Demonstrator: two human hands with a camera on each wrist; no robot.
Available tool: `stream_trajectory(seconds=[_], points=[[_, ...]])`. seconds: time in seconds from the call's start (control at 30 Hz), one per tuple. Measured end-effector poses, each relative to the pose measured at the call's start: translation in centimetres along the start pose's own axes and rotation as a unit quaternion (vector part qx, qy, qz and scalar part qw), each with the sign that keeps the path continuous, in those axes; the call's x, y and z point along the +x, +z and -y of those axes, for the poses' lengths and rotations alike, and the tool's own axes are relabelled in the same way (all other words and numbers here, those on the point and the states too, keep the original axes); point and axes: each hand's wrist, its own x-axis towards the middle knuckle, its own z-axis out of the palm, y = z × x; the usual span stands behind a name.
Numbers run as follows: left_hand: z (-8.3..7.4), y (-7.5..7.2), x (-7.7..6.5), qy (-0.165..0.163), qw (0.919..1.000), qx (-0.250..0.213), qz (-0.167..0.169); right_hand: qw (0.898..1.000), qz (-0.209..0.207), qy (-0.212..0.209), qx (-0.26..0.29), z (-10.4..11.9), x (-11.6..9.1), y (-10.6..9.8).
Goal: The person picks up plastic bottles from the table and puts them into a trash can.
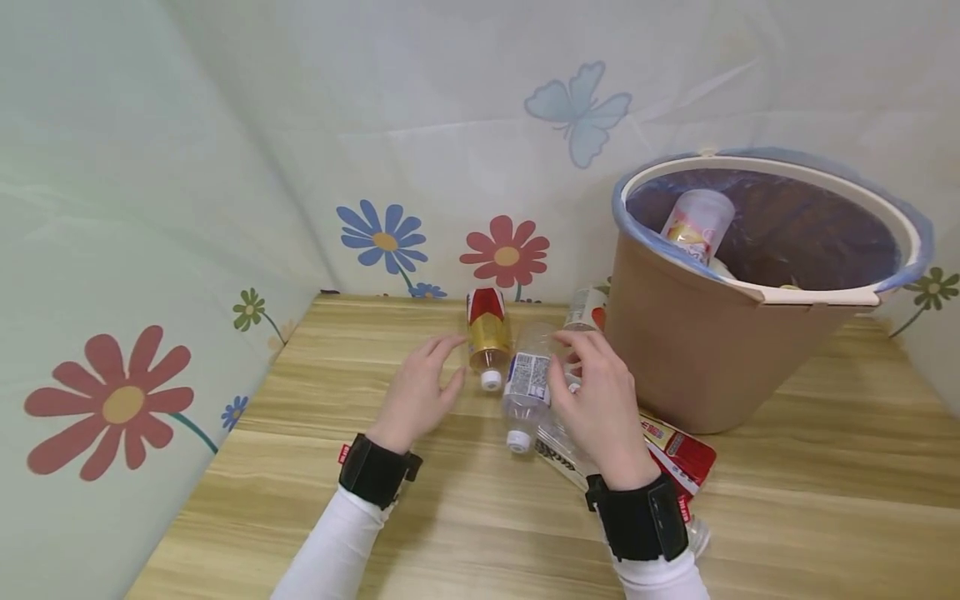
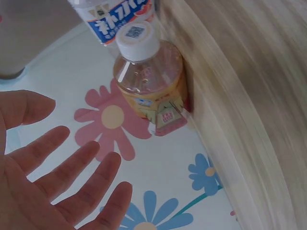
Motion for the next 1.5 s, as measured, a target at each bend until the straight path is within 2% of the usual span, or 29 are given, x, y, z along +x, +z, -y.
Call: stream_trajectory(seconds=[0.27,0.5,0.8,1.0,1.13,1.5], points=[[0.6,0.8,0.2,-0.016,0.9998,0.003,0.012,0.999,0.038,0.021,-0.014,-0.5,-0.1,0.3],[1.1,1.3,0.9,-0.041,0.999,-0.015,0.012,0.999,0.04,0.021,-0.009,-0.3,-0.2,0.2],[0.1,2.8,3.6,-0.056,0.9983,-0.002,0.013,0.999,0.037,0.023,-0.006,-0.3,0.0,-0.4],[-0.9,3.9,5.4,-0.083,0.9952,0.001,0.051,0.999,0.042,0.035,-0.005,-0.5,0.0,-0.7],[-1.1,4.5,6.1,-0.084,0.9943,0.0,0.065,0.998,0.043,0.034,-0.002,-0.5,0.1,-0.5],[-0.7,5.2,6.5,-0.076,0.9926,0.002,0.094,0.998,0.054,0.038,-0.004,-0.6,0.2,-0.7]])
